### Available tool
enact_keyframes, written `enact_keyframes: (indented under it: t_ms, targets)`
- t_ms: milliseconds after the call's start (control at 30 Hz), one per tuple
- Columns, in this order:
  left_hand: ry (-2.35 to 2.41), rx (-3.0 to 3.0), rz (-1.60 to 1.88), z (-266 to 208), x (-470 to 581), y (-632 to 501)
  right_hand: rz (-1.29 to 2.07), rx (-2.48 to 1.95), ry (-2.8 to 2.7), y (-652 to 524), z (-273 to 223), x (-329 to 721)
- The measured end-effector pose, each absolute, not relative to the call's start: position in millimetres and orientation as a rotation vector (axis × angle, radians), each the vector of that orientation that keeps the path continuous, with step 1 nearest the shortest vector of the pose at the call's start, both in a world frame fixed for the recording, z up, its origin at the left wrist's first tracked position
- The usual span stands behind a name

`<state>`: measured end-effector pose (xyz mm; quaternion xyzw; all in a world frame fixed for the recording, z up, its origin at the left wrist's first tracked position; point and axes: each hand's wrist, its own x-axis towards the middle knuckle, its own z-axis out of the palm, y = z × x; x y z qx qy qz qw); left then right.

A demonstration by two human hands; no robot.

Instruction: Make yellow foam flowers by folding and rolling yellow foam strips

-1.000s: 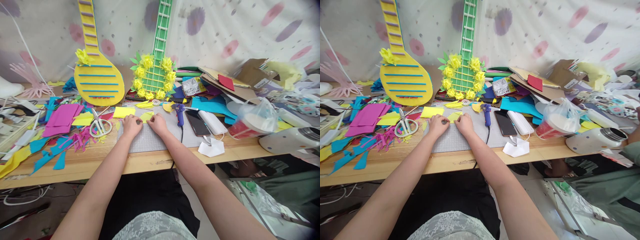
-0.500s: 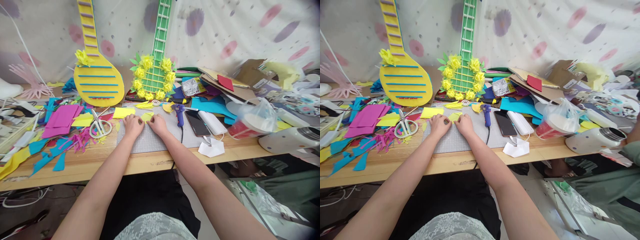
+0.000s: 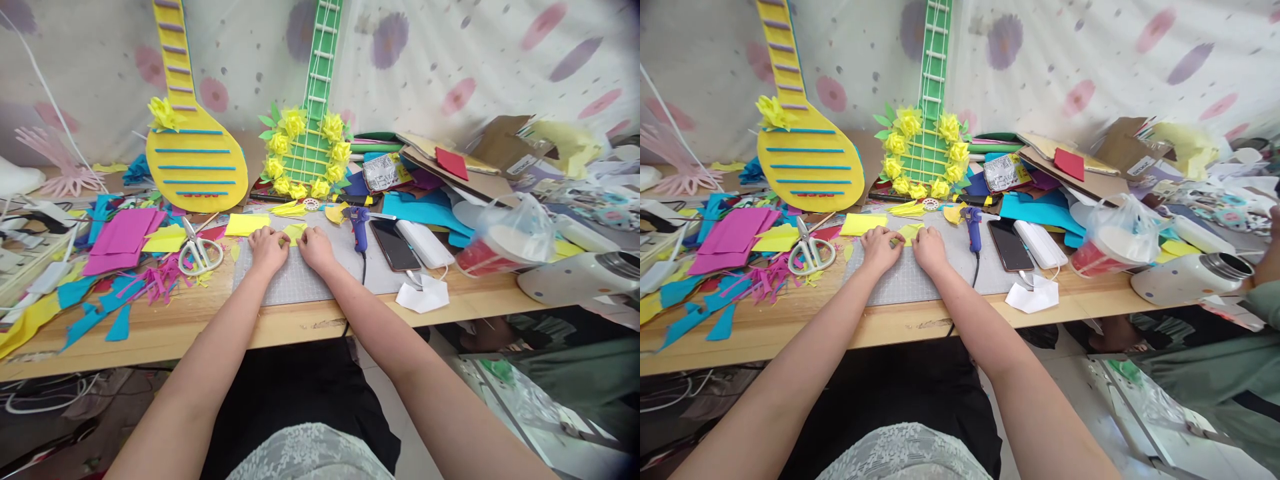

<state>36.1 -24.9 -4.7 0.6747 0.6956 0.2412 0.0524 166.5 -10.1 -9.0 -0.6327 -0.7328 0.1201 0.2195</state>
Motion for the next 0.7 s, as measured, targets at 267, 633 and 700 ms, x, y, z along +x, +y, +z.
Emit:
enact_keyframes:
  t_ms: [267, 633, 700]
  targets:
    - [2.149, 2.034, 0.765, -4.3, 41.0, -23.9, 0.296, -1.752, -2.072, -10.8, -7.5, 165.5]
    - [2.145, 1.949, 0.783, -5.7, 36.9, -21.7, 0.295, -1.743, -2.083, -10.0, -10.2, 166.5]
    - [2.135, 1.950, 0.785, -7.0, 34.8, -21.4, 0.290, -1.742, -2.082, -10.3, -10.3, 166.2]
